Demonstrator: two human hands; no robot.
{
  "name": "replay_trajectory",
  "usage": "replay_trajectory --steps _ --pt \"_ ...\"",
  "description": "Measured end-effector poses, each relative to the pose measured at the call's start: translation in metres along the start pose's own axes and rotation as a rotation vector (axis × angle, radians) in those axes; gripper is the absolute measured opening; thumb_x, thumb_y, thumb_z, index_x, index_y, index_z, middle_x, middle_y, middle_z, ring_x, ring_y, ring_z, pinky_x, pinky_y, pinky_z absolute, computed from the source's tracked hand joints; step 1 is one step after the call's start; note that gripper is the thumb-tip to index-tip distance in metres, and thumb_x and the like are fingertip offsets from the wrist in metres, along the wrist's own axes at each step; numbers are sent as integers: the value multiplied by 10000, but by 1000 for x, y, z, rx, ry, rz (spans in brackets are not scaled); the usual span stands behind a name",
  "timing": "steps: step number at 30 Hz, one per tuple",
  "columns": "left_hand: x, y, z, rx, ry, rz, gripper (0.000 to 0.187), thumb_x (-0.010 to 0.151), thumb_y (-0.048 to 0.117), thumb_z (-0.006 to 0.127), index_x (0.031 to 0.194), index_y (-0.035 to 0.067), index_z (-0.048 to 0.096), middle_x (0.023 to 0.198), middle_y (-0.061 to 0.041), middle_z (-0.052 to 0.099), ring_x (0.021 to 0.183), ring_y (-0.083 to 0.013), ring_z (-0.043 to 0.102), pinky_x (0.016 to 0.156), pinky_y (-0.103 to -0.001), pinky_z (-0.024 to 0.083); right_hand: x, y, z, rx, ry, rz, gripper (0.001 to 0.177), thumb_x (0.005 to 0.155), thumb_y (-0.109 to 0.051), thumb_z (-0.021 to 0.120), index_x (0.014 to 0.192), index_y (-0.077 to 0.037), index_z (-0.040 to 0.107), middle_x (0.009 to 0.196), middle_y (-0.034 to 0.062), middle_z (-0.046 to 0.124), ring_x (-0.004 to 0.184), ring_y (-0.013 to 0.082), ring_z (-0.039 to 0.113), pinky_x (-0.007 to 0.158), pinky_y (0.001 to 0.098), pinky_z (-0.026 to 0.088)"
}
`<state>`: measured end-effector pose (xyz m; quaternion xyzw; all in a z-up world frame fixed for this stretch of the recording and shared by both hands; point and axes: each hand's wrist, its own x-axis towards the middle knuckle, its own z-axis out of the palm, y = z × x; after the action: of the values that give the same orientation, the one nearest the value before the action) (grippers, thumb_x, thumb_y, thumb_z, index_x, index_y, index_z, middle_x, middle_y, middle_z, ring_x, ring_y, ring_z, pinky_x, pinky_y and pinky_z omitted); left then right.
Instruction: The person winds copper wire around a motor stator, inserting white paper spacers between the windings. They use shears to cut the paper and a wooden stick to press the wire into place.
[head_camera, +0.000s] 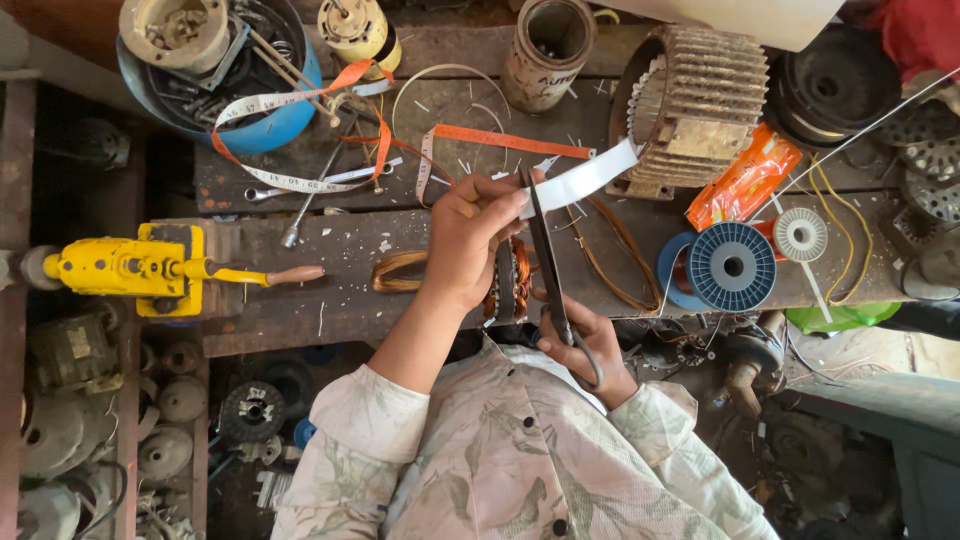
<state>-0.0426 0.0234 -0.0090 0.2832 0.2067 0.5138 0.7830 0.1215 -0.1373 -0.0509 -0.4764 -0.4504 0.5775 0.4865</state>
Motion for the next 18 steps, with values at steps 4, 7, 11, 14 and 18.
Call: replay_trajectory --steps 4,7,11,14,18 --pt "1 4 4 -106 -114 -55 34 960 11 630 969 19 599 1153 -187 739 1033 -241 725 952 -430 602 -2 2 -1 -34 -3 -6 716 846 -24 769 1493 91 484 859 -20 541 815 75 510 793 235 434" --pt "5 -2 5 -108 -136 -74 53 976 -1 619 943 14 581 1111 -203 740 1008 -260 731 939 -446 618 -6 7 -5 -41 -6 -32 703 861 -27 767 1492 88 480 873 -22 543 826 73 511 790 235 435" --pt "9 -19 0 -99 -116 -115 83 935 -2 642 883 26 582 1014 -198 746 881 -253 752 832 -411 642 -14 12 -6 30 -5 -51 696 871 -25 776 1488 91 476 864 -24 537 819 74 513 769 240 435" --pt "10 -30 -2 -59 -98 -74 129 955 -39 712 920 26 606 992 -141 725 852 -158 686 787 -318 580 -17 10 -6 -10 72 22 701 844 -28 777 1474 90 493 826 -17 546 762 74 496 704 234 401" --pt "13 -40 1 -76 -43 -145 143 899 -4 736 884 63 611 961 -100 745 785 -121 672 655 -262 514 -22 10 -10 -51 72 -4 680 858 -60 778 1465 98 515 839 -13 545 788 82 508 760 237 431"
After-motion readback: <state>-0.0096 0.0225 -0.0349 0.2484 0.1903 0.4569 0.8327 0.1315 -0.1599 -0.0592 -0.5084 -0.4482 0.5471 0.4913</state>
